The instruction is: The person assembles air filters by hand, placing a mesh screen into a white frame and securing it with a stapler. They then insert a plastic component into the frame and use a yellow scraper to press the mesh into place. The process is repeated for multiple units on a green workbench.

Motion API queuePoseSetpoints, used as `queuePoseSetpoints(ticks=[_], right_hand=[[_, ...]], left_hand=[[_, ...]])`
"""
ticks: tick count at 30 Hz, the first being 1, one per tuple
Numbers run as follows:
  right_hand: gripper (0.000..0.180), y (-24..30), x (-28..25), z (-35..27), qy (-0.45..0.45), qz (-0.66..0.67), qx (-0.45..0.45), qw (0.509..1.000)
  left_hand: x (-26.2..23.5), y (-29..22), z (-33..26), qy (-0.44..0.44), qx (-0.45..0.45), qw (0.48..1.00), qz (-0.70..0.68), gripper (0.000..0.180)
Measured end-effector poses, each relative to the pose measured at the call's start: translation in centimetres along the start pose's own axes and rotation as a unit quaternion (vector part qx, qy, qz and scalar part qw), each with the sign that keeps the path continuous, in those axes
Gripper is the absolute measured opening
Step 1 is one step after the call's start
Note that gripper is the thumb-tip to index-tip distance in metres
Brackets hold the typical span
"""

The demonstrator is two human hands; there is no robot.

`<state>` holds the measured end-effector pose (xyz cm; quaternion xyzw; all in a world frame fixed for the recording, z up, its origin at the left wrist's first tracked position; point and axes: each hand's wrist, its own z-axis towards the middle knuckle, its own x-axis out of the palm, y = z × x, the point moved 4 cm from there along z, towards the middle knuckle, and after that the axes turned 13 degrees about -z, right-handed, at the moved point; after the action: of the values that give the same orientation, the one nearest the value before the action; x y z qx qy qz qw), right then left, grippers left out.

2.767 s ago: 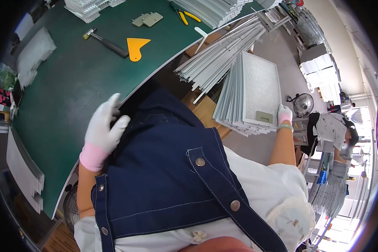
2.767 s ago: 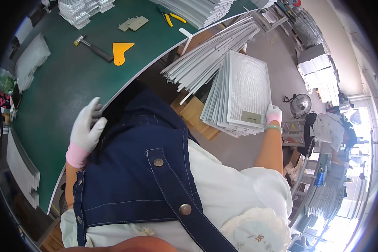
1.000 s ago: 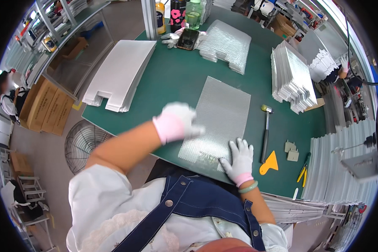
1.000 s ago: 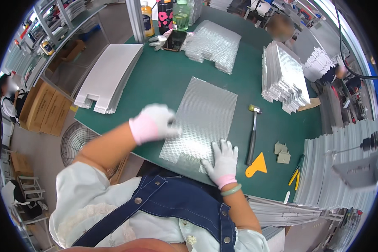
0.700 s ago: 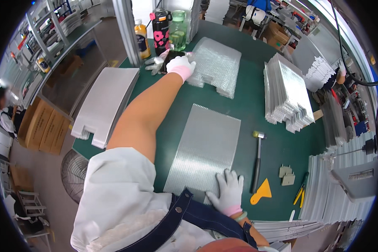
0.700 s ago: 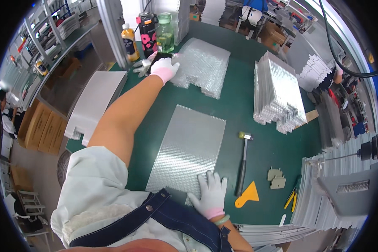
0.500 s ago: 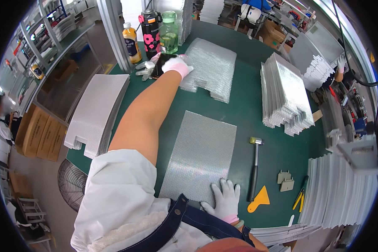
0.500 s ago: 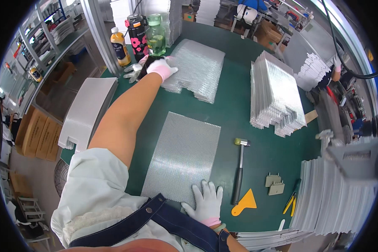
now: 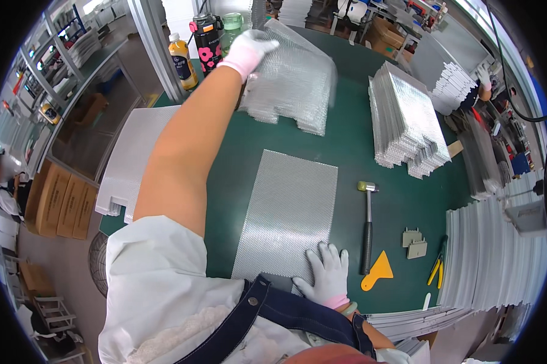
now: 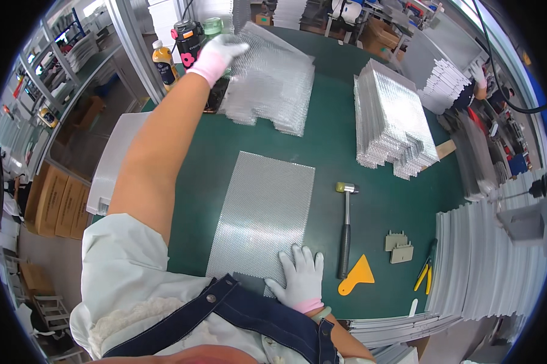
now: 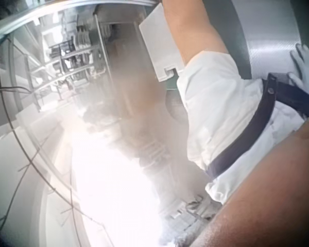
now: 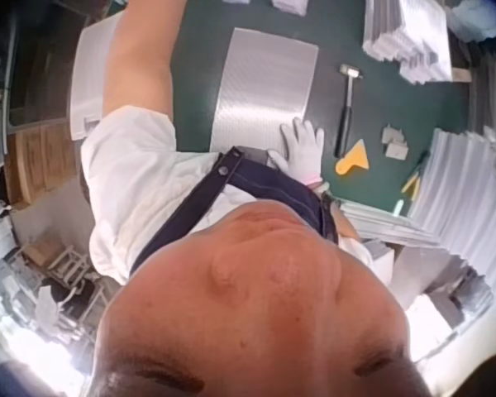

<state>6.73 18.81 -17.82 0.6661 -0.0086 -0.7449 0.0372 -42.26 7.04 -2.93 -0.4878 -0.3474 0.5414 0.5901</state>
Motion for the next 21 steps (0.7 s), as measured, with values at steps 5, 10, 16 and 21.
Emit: queuePoseSetpoints(ticks=[5, 10, 16, 21], right_hand=[[0.069, 0.2, -0.1, -0.2, -0.002, -0.011, -0.008, 1.000], [0.069, 0.4, -0.1, -0.4, 0.010, -0.026, -0.005, 1.000], [0.067, -2.8, 1.2, -1.5, -0.038, 0.341, 0.141, 0.929], [0.076, -1.7, -7.5, -0.4, -0.150, 0.666, 0.088, 0.725]], left_hand=[[-1.7, 0.7, -0.6, 0.089, 0.001, 0.995, 0.041, 0.075], [-1.6, -4.3, -4.9, 0.066, 0.122, 0.921, -0.365, 0.068], [-3.8, -5.0, -18.9, 0.129, 0.027, 0.909, -0.395, 0.054], [-2.3, -3.3, -35.6, 0.126, -0.018, 0.975, -0.184, 0.068]])
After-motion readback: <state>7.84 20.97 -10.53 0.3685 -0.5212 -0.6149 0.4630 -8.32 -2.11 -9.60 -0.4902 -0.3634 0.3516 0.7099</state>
